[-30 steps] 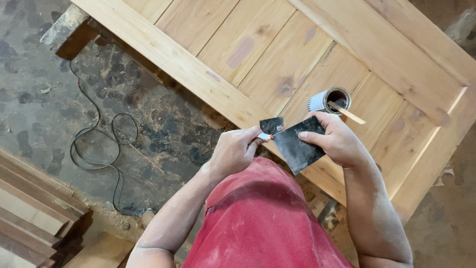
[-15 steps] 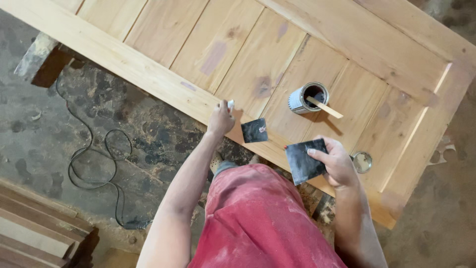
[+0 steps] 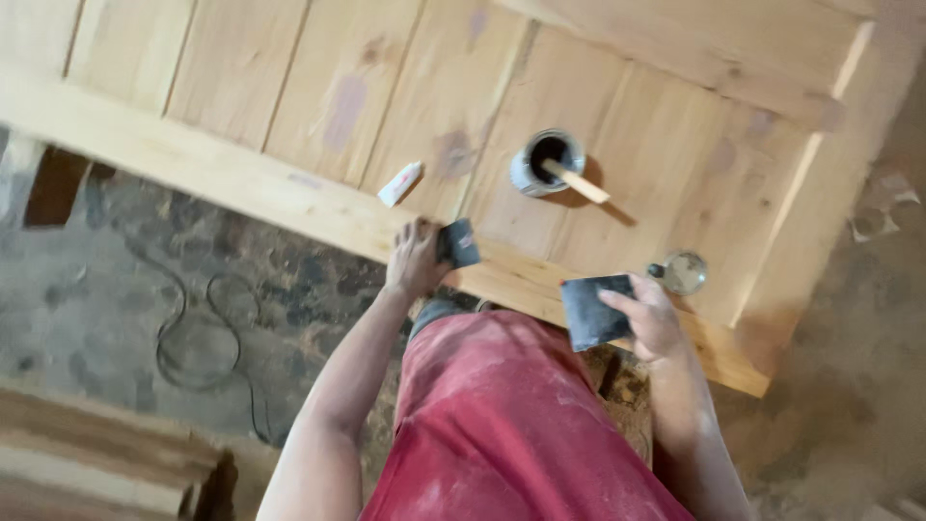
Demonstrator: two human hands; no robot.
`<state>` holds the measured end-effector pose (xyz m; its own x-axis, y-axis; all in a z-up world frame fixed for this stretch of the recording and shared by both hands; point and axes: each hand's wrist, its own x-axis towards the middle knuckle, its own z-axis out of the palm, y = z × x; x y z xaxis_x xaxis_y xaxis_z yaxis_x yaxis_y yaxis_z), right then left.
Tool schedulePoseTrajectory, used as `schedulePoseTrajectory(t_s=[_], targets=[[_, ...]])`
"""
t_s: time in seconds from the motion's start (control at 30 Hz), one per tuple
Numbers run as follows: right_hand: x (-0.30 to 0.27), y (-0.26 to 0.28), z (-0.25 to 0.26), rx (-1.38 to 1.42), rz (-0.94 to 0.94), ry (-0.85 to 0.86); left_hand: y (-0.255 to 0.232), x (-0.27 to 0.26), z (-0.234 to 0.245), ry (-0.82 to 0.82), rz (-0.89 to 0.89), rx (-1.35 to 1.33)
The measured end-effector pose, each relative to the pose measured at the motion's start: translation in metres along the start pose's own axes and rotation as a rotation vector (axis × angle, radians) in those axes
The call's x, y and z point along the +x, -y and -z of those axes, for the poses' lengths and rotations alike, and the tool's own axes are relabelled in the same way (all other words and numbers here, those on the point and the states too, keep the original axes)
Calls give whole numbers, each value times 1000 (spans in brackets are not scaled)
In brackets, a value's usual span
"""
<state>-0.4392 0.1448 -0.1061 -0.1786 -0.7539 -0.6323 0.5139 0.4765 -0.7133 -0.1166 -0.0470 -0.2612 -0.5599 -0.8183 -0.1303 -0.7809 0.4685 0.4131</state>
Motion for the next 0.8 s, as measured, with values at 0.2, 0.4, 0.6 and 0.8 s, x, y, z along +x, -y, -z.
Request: schedulePoseTrajectory(t_s=[0.2,0.4,0.6,0.8], targets=[[12,-32,13,28,-71,-25,-15,-2,23,88,8,-17],[-13,-52,1,155,2,-73,-4,20,25,81,-146,21],[-62,-95,-8,379,129,-260,10,36,-3,168,-211,-138],[-133,-140,-15,277,322,-523,-14,28,-21,588,83,-893]])
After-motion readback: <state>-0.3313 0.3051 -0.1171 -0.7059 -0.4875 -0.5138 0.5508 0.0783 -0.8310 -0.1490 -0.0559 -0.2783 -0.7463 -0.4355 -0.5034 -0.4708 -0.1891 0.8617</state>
